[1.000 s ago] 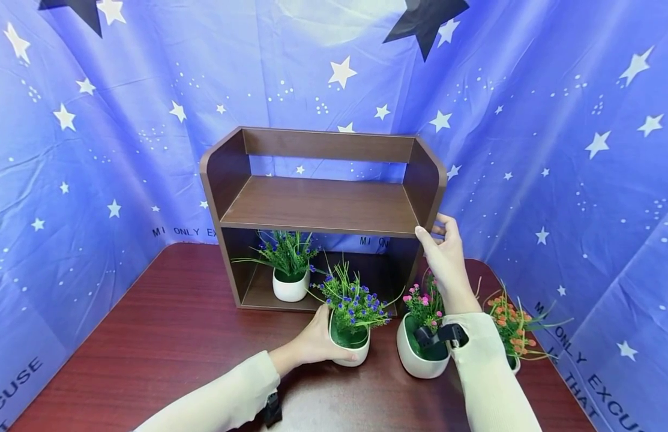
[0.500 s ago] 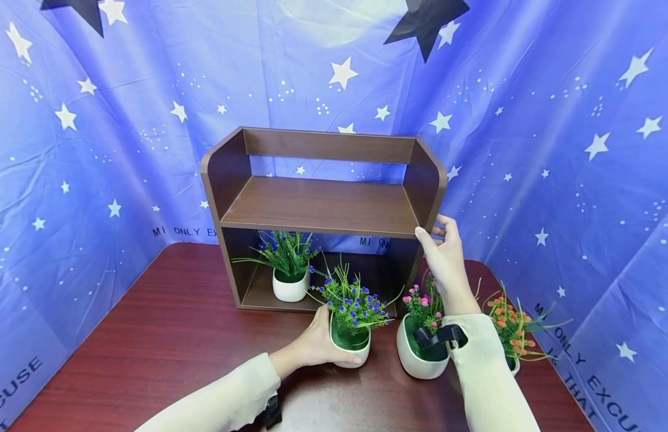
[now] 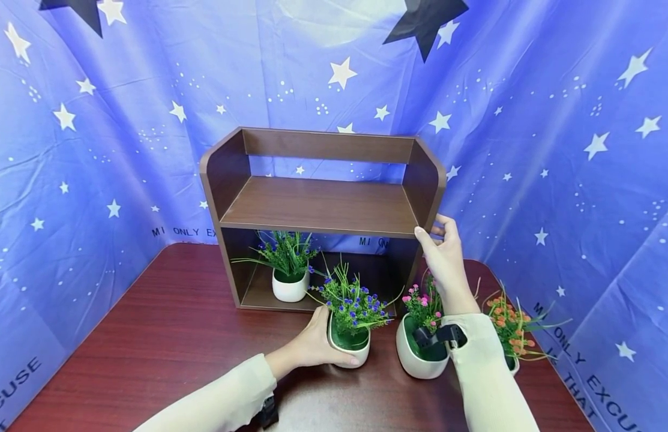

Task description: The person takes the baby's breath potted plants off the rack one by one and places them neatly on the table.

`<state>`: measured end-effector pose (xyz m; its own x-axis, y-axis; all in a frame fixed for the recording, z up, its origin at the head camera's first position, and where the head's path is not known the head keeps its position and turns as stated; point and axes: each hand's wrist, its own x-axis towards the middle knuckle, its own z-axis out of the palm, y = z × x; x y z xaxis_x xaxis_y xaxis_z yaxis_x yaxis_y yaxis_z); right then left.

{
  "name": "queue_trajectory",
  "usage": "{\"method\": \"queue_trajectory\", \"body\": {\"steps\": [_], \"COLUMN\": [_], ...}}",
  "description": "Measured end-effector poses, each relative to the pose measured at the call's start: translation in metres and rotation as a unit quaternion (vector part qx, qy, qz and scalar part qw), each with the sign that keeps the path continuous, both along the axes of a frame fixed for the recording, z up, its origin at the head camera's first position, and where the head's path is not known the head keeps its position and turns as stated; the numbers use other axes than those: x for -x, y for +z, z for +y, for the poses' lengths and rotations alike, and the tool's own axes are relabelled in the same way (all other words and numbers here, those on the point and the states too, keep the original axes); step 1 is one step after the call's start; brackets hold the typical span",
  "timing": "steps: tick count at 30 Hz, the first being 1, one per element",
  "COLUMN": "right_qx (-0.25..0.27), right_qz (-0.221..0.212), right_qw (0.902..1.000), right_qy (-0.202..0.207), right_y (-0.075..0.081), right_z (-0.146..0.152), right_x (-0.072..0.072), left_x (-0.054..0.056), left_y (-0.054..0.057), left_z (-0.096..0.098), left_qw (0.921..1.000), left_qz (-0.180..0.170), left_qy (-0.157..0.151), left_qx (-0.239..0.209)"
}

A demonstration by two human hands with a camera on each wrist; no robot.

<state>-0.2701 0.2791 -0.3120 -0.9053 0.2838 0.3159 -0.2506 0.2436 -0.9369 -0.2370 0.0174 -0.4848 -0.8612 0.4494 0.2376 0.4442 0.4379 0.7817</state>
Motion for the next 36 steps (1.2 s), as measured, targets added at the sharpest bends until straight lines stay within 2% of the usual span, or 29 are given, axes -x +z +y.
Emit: {"method": "queue_trajectory", "body": {"steps": [11,20,29,36], "right_qx": [0.001,0.014,0.016,0.010], "right_qz": [-0.006,0.010,0.011,0.005], "right_qw": [1.0000,0.9998,0.9997,0.9999], "right_qy": [-0.004,-0.008,-0.012,-0.007], "right_y": [-0.001,-0.001,-0.002,-0.001], "right_z": [0.001,-0.001,0.000,0.000], "right_x": [0.003,0.003,0.002,0.002], "left_x": [0.003,0.014,0.017,0.024], "left_y": [0.010,0.015,0.022,0.021], "left_z": [-0.026,-0.054,-0.075,-0.095], "left_qw": [0.9990,0.9989,0.9979,0.9926], "left_qz": [-0.038,-0.029,-0.012,0.006], "left_qy": [0.005,0.035,0.052,0.089], "left_qx": [0.024,-0.007,-0.036,-0.082]}}
